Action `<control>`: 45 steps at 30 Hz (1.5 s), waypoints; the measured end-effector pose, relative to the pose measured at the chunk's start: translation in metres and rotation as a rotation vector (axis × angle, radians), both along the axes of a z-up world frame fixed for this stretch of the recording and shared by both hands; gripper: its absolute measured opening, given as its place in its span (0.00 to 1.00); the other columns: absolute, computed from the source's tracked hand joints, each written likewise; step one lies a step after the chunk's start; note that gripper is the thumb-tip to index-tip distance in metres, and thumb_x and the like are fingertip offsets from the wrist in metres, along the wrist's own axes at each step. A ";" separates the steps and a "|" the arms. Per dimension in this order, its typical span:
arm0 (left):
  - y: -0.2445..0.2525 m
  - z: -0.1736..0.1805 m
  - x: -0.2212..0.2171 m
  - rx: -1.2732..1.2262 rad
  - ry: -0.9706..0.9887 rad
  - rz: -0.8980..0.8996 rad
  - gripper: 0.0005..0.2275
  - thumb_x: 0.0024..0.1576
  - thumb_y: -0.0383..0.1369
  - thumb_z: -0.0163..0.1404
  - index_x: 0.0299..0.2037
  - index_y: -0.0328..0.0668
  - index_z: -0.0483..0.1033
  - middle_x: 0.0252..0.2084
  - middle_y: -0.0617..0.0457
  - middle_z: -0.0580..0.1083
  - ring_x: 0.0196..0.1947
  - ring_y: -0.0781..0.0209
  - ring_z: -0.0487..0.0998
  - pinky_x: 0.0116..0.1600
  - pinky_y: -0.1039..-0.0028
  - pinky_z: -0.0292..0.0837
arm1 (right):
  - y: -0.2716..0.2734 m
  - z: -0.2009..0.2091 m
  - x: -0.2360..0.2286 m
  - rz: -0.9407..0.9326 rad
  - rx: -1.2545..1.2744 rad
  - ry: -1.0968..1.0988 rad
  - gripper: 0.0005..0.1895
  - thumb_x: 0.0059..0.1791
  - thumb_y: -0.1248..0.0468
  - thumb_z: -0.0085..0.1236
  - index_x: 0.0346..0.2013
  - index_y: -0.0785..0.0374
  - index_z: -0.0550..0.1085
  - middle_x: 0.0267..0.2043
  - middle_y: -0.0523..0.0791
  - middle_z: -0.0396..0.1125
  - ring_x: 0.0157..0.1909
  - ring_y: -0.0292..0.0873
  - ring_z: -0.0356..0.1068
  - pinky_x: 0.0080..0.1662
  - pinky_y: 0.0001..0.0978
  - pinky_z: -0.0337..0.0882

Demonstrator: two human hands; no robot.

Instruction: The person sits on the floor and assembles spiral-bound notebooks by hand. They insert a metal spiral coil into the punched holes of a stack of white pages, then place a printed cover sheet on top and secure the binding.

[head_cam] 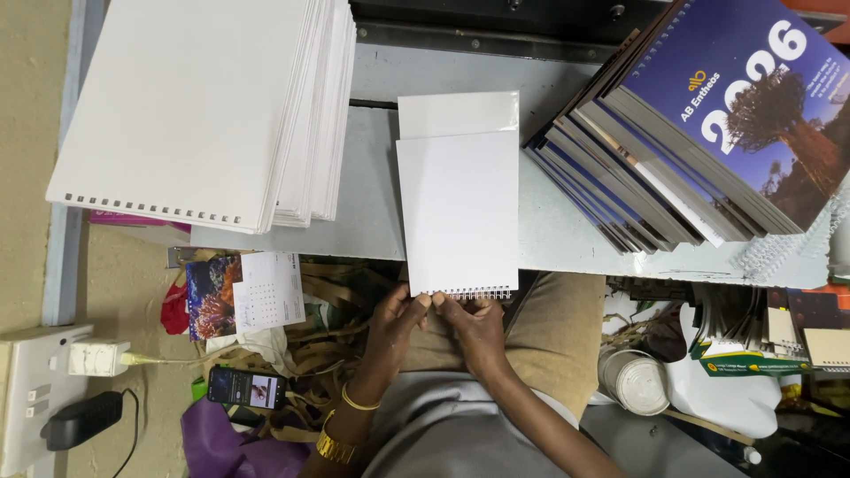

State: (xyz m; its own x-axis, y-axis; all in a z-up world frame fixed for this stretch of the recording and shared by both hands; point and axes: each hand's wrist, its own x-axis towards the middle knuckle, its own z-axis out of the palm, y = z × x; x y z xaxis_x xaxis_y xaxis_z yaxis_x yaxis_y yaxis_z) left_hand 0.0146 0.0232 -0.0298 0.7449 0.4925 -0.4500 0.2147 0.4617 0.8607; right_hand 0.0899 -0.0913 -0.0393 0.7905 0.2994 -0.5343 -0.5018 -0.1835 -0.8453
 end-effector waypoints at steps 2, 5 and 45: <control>-0.004 -0.020 -0.003 0.005 -0.012 0.016 0.18 0.60 0.38 0.55 0.51 0.28 0.77 0.29 0.50 0.68 0.30 0.62 0.69 0.39 0.68 0.69 | 0.012 0.029 0.007 0.013 0.001 0.001 0.25 0.43 0.53 0.76 0.14 0.69 0.76 0.11 0.47 0.65 0.15 0.34 0.56 0.24 0.25 0.54; -0.009 -0.007 0.002 0.000 -0.015 0.064 0.18 0.61 0.38 0.54 0.53 0.28 0.77 0.30 0.52 0.67 0.31 0.64 0.67 0.40 0.68 0.69 | 0.006 0.001 0.006 0.018 0.000 -0.004 0.24 0.42 0.53 0.77 0.15 0.68 0.76 0.12 0.47 0.65 0.17 0.35 0.57 0.26 0.26 0.55; -0.045 0.001 0.008 0.025 0.142 0.229 0.14 0.59 0.44 0.53 0.42 0.40 0.76 0.30 0.52 0.77 0.25 0.67 0.74 0.28 0.77 0.67 | -0.002 0.021 0.002 -0.213 0.315 0.436 0.08 0.48 0.67 0.65 0.32 0.72 0.81 0.26 0.50 0.74 0.28 0.47 0.72 0.29 0.38 0.72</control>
